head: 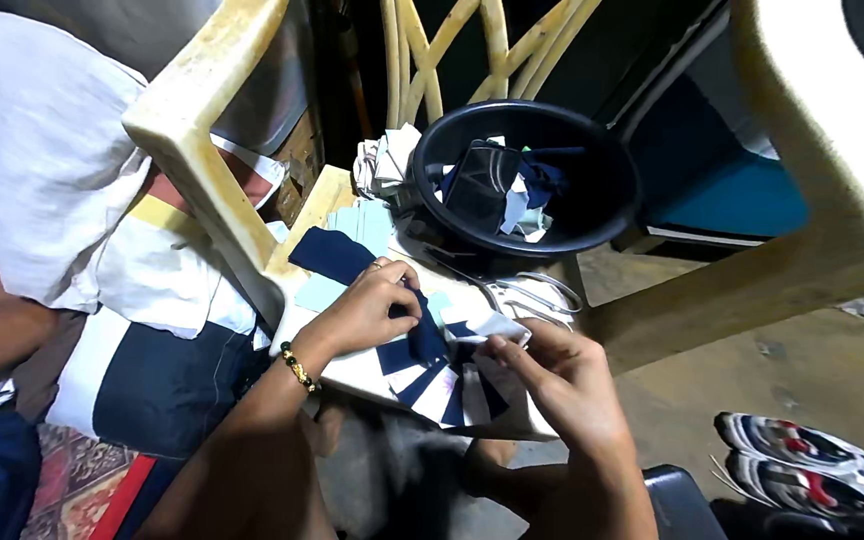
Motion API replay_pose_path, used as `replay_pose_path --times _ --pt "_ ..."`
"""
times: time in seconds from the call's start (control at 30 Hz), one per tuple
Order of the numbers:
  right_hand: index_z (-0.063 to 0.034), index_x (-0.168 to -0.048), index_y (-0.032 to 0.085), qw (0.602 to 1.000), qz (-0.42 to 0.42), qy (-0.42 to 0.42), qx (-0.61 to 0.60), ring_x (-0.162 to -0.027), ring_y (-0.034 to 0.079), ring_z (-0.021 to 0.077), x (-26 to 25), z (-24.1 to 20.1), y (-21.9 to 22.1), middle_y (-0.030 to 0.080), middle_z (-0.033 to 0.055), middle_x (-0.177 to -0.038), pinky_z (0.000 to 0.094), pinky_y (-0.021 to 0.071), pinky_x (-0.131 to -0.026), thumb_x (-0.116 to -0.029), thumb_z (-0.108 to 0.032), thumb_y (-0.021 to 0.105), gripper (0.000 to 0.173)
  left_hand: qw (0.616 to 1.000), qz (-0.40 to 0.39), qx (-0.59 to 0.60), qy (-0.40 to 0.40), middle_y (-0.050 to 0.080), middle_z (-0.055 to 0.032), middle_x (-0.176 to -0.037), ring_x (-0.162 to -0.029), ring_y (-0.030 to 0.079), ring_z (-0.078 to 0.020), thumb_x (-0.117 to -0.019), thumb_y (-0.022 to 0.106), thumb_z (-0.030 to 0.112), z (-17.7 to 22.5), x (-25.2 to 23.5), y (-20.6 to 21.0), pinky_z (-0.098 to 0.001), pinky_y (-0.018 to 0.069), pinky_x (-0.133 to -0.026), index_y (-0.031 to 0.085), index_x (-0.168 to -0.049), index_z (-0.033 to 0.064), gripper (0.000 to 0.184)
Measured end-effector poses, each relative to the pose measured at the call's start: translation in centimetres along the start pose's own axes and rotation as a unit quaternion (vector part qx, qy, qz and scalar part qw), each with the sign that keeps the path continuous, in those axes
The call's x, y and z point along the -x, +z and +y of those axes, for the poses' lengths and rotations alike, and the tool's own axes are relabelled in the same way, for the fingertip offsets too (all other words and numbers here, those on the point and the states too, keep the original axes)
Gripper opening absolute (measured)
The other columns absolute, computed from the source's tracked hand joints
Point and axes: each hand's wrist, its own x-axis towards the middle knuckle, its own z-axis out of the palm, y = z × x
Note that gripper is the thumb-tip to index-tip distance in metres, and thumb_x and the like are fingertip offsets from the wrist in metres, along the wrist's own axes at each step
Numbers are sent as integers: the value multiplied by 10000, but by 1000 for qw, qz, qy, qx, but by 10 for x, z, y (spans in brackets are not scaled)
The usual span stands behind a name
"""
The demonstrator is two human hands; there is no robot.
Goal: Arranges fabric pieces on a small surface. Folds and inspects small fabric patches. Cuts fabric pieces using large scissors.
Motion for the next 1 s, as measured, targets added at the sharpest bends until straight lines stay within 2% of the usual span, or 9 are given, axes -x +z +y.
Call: replay_pose_path --times 0.17,0.27,0.37,0.43,0.5,0.6,0.67,0.87,1.0 --pt "-22 -907 743 998 50 -44 -20 -735 594 -100 1 -1 4 671 -76 -859 77 502 -664 -917 -65 619 132 946 324 -2 -18 712 -139 -1084 -999 680 -165 -930 666 25 1 -1 -30 -308 556 -865 747 -1003 -10 115" --pt "-2 -922 767 997 50 -54 -13 -783 606 -88 2 1 7 667 -43 -860 70 506 -716 -879 -40 642 138 911 402 -90 -8 682 -170 -1139 -1016 675 -190 -947 645 6 -9 3 -51 -287 559 -881 745 -1037 -18 137" --pt "-7 -943 783 998 24 -61 14 -789 619 -84 3 2 14 705 -6 -851 76 504 -727 -874 -32 616 183 944 278 -152 -95 695 -202 -1130 -1056 678 -332 -915 654 -27 -21 14 -54 -482 548 -932 746 -995 -26 122" --pt "-11 -975 791 995 -6 -83 46 -798 605 -56 4 2 18 689 24 -855 92 490 -736 -874 -12 571 242 957 178 -144 -177 692 -206 -1211 -1191 622 -402 -909 671 -26 -19 19 -44 -583 477 -1020 764 -1012 -19 139" --pt "-17 -999 796 992 -44 -105 51 -839 625 -25 4 0 23 696 51 -886 110 504 -776 -866 13 546 285 961 193 -83 -180 655 -190 -1301 -1258 579 -365 -956 635 28 -1 25 -26 -537 458 -1048 757 -1092 -9 186" --pt "-13 -1034 791 987 -93 -127 24 -871 615 -18 2 -5 35 697 56 -916 114 490 -805 -843 45 511 343 959 137 173 -181 656 -93 -1288 -1099 662 -136 -1025 597 225 42 30 -9 -330 563 -924 624 -1335 22 371" --pt "-2 -1011 788 986 -100 -136 7 -858 601 -39 -3 -5 41 685 35 -901 108 484 -797 -855 45 512 320 916 48 338 -208 680 -87 -1189 -955 683 -100 -997 648 196 52 31 -3 -275 579 -836 541 -1398 5 457" --pt "-40 -1034 789 991 -118 -53 -35 -826 615 -42 -18 -3 40 676 -28 -911 124 522 -748 -906 33 508 317 833 60 507 -216 692 -3 -817 -747 673 -49 -883 662 -101 37 37 11 -217 569 -744 548 -1092 22 268" --pt "-7 -985 758 963 -155 111 -193 -717 673 23 -25 -6 36 735 -26 -868 205 587 -689 -899 84 376 402 839 111 491 -206 671 -7 -830 -715 661 -58 -869 664 -113 35 41 12 -218 581 -703 571 -970 34 201"
